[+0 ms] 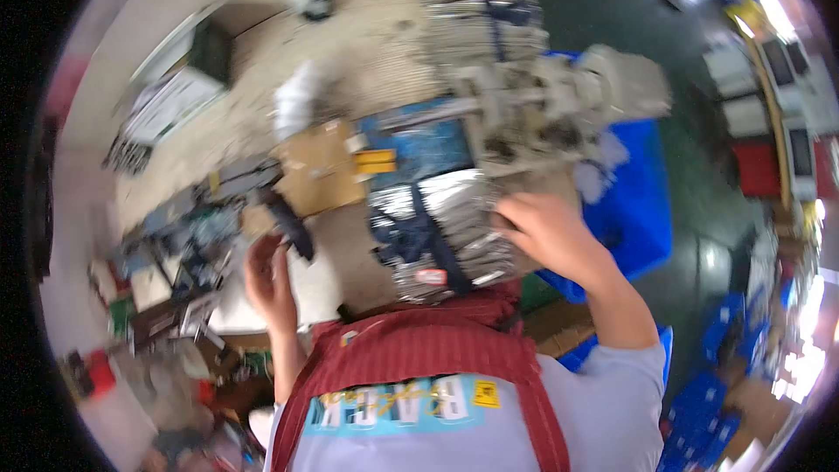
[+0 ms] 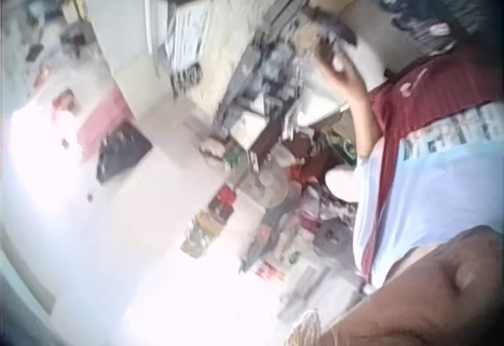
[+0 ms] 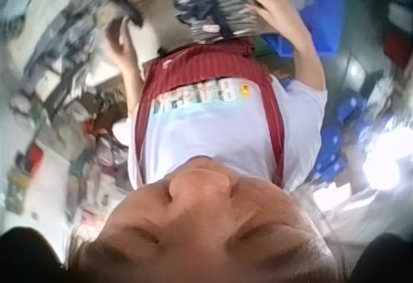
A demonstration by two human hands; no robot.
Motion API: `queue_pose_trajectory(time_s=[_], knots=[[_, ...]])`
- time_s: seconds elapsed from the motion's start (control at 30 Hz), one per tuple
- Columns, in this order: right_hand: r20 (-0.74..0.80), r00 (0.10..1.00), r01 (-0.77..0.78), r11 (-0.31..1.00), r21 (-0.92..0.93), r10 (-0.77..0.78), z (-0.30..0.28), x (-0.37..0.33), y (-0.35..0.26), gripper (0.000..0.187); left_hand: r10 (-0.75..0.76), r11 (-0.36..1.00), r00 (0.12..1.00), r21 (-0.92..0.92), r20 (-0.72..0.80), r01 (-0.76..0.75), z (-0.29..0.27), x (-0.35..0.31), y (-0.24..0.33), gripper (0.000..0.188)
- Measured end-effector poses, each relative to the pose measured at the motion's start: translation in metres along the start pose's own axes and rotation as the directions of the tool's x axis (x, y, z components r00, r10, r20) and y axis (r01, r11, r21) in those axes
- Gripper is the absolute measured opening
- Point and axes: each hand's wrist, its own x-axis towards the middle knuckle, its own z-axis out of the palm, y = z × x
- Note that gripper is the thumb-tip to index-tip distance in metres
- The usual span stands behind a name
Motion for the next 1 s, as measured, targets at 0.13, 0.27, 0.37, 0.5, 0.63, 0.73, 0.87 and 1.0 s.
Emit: queue_pose_trajectory(time_s=[0.13,0.27,0.37,0.5,0.63,0.73,0.87,1.0], knots=[[-0.141,0.986,-0.083,0.995,0.051,0.089,0.005,-0.011,-0.002,0.021,0.240,0.935,0.970,0.262,0.030,-0.240,0.010,0.002,0.047,0.034],[-0.255,0.961,0.075,0.986,-0.149,-0.112,-0.021,-0.010,-0.007,0.026,0.468,0.860,0.852,0.102,0.233,-0.500,0.028,0.000,0.079,0.037],[-0.318,0.919,0.145,0.950,-0.277,-0.234,-0.056,-0.004,-0.033,0.024,0.627,0.759,0.731,-0.005,0.269,-0.651,0.055,0.007,0.104,0.037],[-0.387,0.815,0.312,0.890,-0.333,-0.431,-0.076,0.008,-0.064,0.023,0.451,0.890,0.734,-0.196,0.508,-0.411,0.082,0.026,0.139,0.034],[-0.304,0.837,0.373,0.881,-0.291,-0.454,-0.086,0.040,-0.056,0.026,0.438,0.899,0.671,-0.291,0.599,-0.327,0.079,0.050,0.123,0.024],[-0.278,0.808,0.387,0.823,-0.415,-0.520,-0.089,0.076,-0.049,0.022,0.489,0.778,0.635,0.029,0.598,-0.627,0.067,0.092,0.143,0.016],[-0.158,0.886,0.282,0.778,-0.561,-0.435,-0.089,0.136,-0.037,0.016,0.440,0.609,0.696,0.380,0.568,-0.696,0.082,0.137,0.138,0.012],[0.149,0.956,0.295,0.847,-0.442,-0.254,-0.092,0.157,-0.052,0.011,0.401,0.560,0.641,0.379,0.655,-0.737,0.062,0.141,0.134,0.010]])
